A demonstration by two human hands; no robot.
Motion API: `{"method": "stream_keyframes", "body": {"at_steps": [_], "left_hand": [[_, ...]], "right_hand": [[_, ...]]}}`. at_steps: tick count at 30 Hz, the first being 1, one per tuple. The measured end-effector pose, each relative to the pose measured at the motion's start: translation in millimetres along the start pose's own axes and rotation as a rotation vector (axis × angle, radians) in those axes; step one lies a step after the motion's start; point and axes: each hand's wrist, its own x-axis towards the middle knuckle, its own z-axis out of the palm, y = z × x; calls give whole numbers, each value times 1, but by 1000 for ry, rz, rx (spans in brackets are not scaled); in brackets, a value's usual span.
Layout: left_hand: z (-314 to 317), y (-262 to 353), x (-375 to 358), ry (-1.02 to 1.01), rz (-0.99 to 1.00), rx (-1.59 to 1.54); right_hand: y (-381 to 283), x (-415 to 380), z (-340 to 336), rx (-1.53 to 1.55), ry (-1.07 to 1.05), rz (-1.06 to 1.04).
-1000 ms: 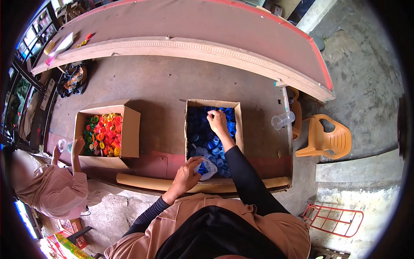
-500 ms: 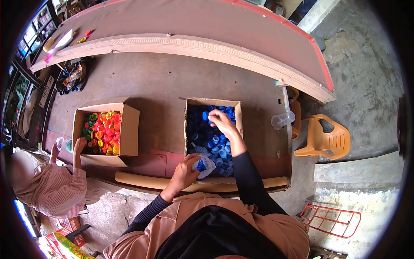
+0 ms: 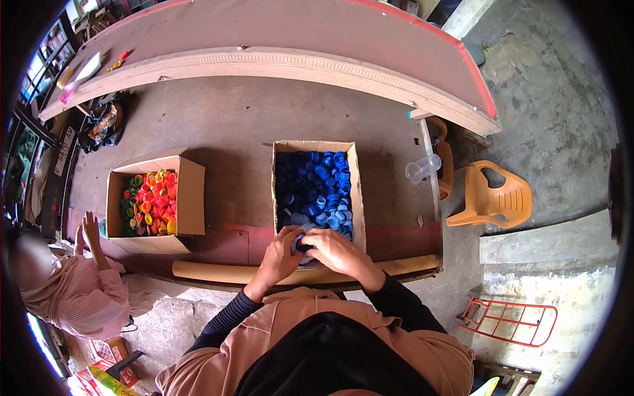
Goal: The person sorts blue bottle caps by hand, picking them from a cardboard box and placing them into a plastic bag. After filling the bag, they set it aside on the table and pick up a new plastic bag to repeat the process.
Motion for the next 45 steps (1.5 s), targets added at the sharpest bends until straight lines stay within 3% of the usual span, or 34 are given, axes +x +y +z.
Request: {"method": "stream_keyframes", "body": {"at_steps": [3, 8, 13, 17, 22, 25, 29, 33, 34, 41, 43, 45], "left_hand": [[-5, 4, -3, -33, -112, -35], [-10, 14, -3, -19, -136, -44], [-13, 16, -4, -43, -164, -28], [-10, 12, -4, -24, -98, -20], [-14, 16, -4, -34, -111, -51], [-14, 14, -3, -14, -75, -23], [-14, 14, -2, 8, -70, -27], [-12, 10, -1, 11, -77, -36], [-11, 9, -1, 10, -73, -36], [-10, 12, -1, -25, -154, -48], [-7, 10, -3, -7, -135, -23], [-10, 16, -1, -36, -153, -40]], "right_hand": [[14, 10, -4, 90, 39, -10], [1, 24, -7, -132, 101, 40], [84, 93, -13, -28, 304, 99], [167, 158, 19, -239, 479, 176], [168, 192, 40, -621, 482, 261], [178, 197, 46, -667, 497, 258], [198, 183, 34, -223, 580, 250], [199, 142, 12, 971, 266, 350], [197, 130, 9, 1140, 195, 312], [66, 41, -24, 1177, -120, 214], [47, 24, -15, 994, -212, 61], [30, 10, -4, 400, -117, -62]]}}
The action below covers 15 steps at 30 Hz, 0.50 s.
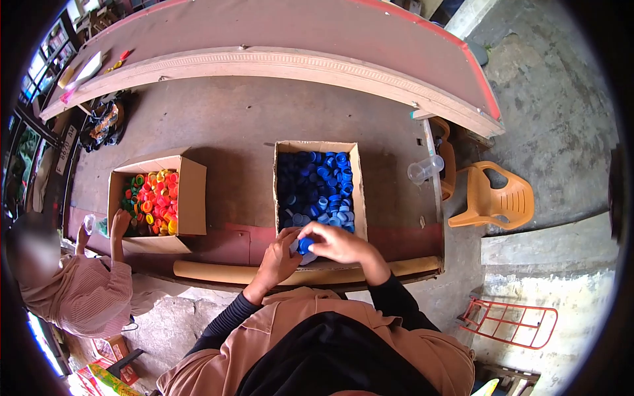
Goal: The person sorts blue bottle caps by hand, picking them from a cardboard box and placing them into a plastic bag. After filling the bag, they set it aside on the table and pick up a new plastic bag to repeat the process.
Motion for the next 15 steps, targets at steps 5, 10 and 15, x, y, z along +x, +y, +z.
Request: {"method": "stream_keyframes", "body": {"at_steps": [5, 10, 15], "left_hand": [[7, 2, -3, -31, 21, -44], [11, -2, -4, -17, 67, -12], [6, 2, -4, -35, 9, 47]], "right_hand": [[-9, -15, 42, -540, 278, 60], [-24, -15, 16, -425, 62, 175], [36, 15, -49, 49, 52, 295]]}}
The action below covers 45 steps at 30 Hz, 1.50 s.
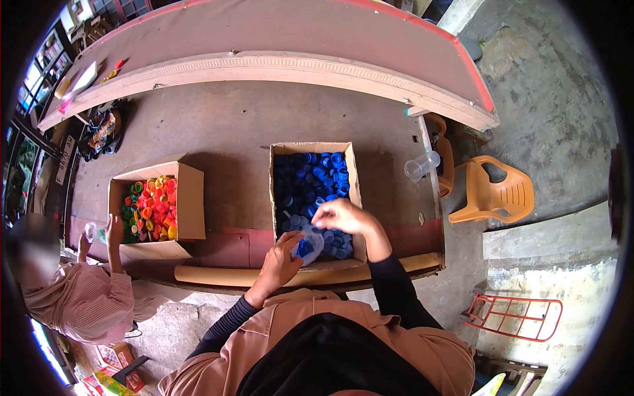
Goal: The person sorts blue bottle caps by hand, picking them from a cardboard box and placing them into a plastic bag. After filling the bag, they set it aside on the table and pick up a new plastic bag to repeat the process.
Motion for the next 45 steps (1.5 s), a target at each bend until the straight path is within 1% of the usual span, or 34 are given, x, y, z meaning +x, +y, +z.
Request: {"method": "stream_keyframes", "body": {"at_steps": [1, 3, 6, 7, 9, 11, 12, 15, 16, 17, 20, 22, 25, 26, 29, 30, 31, 33, 35, 36, 39, 40, 43, 44, 45], "left_hand": [[0, -1, 0, 3, 6, 2], [-1, -2, 0, 5, 14, -8], [-6, 3, 2, -21, -24, -28], [-7, 5, 3, -36, -45, -37], [-5, 0, 4, -17, -6, -50], [-3, -6, 5, 14, 56, -52], [-4, -5, 6, 6, 46, -55], [-5, -4, 6, 1, 34, -56], [-5, -5, 6, 9, 44, -50], [-5, -5, 6, 17, 53, -43], [-10, 0, 7, -30, -46, -72], [-9, -2, 6, -21, -19, -39], [-7, -3, 7, -2, 31, -23], [-6, -4, 6, 6, 47, -24], [-2, -10, 5, 15, 90, -14], [-2, -8, 4, 3, 73, -18], [-3, -5, 4, -8, 55, -21], [-3, -3, 2, -18, 46, -19], [-3, -3, -1, -15, 61, -10], [-2, -5, -3, -19, 37, -23], [-1, -8, -5, 14, 79, 26], [-1, -9, -5, 14, 73, 11], [-1, -11, -3, 17, 48, -41], [-1, -12, -1, 18, 37, -55], [-1, -13, 0, 13, 21, -68]], "right_hand": [[13, 14, -11, 67, 29, 103], [49, 45, -29, 87, 212, 96], [75, 90, -36, -575, 820, 70], [80, 102, -41, -715, 866, 94], [94, 129, -42, -984, 1025, 203], [119, 153, -44, -854, 1020, 284], [126, 160, -44, -790, 1016, 324], [94, 150, -36, -722, 1037, 410], [107, 160, -36, -781, 1114, 395], [111, 161, -36, -778, 1101, 373], [108, 154, -35, -764, 1077, 281], [122, 156, -38, -746, 1082, 180], [134, 157, -44, -617, 1019, 149], [139, 156, -47, -550, 1020, 107], [138, 150, -43, -646, 1018, 30], [134, 148, -40, -723, 1016, 108], [129, 148, -39, -752, 1011, 135], [123, 150, -41, -821, 930, 203], [121, 154, -44, -948, 924, 177], [122, 156, -46, -1012, 921, 163], [122, 159, -50, -950, 880, 205], [120, 156, -51, -958, 928, 159], [119, 143, -51, -671, 970, 103], [121, 136, -50, -599, 993, -48], [112, 122, -47, -583, 938, -101]]}}
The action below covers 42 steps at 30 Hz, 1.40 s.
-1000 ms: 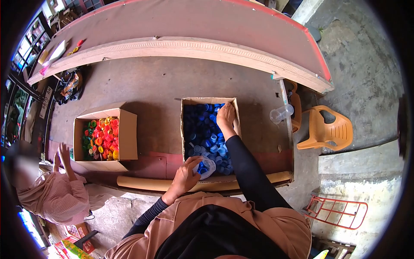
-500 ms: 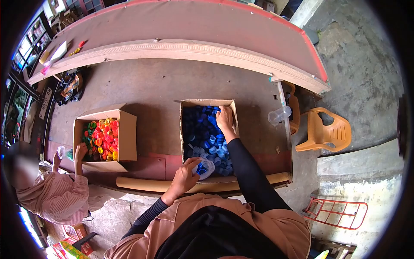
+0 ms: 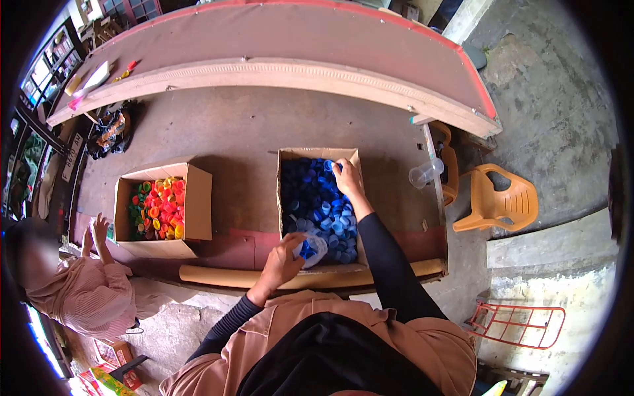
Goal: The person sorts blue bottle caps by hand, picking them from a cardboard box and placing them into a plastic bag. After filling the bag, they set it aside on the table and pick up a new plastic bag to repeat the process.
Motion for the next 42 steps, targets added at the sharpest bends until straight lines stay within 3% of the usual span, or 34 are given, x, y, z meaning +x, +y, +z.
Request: {"method": "stream_keyframes", "body": {"at_steps": [2, 4, 6, 8, 10, 12, 13, 17, 21, 24, 26, 27, 30, 32, 36, 37, 42], "left_hand": [[-1, 2, 3, 18, -6, 7], [0, 1, 6, 33, -17, 0], [2, 0, 8, 47, -8, 4], [6, 0, 10, 35, -43, 6], [6, 14, 9, -12, -119, -27], [9, 18, 8, -19, -106, -11], [13, 15, 7, -1, -56, 19], [16, 7, 3, 43, 66, 68], [13, 9, 1, 36, 17, 43], [9, 10, 1, 28, -11, 16], [6, 12, 0, 23, -37, 10], [5, 11, 1, 31, -18, 32], [5, 9, 0, 46, 19, 74], [4, 10, -1, 46, 18, 76], [-1, 23, 1, -14, -80, 28], [-1, 22, 0, -14, -63, 33], [0, 17, -1, -14, -29, 45]], "right_hand": [[-39, -20, -47, 513, -326, 193], [-84, -43, -99, 766, -612, 221], [-112, -71, -127, 812, -786, 141], [-139, -95, -151, 585, -835, -9], [-142, -121, -145, 268, -707, -259], [-148, -144, -138, 158, -628, -244], [-151, -153, -138, 150, -550, -280], [-144, -152, -136, 313, -583, -299], [-151, -147, -138, 239, -588, -186], [-150, -140, -138, 285, -567, -286], [-148, -125, -144, 336, -691, -130], [-140, -118, -140, 358, -651, -131], [-120, -82, -129, 486, -720, 138], [-100, -56, -107, 381, -651, 240], [-35, -20, -18, 117, -216, -15], [-37, -12, -9, 123, -183, 36], [-25, 7, 38, 48, -6, -123]]}}
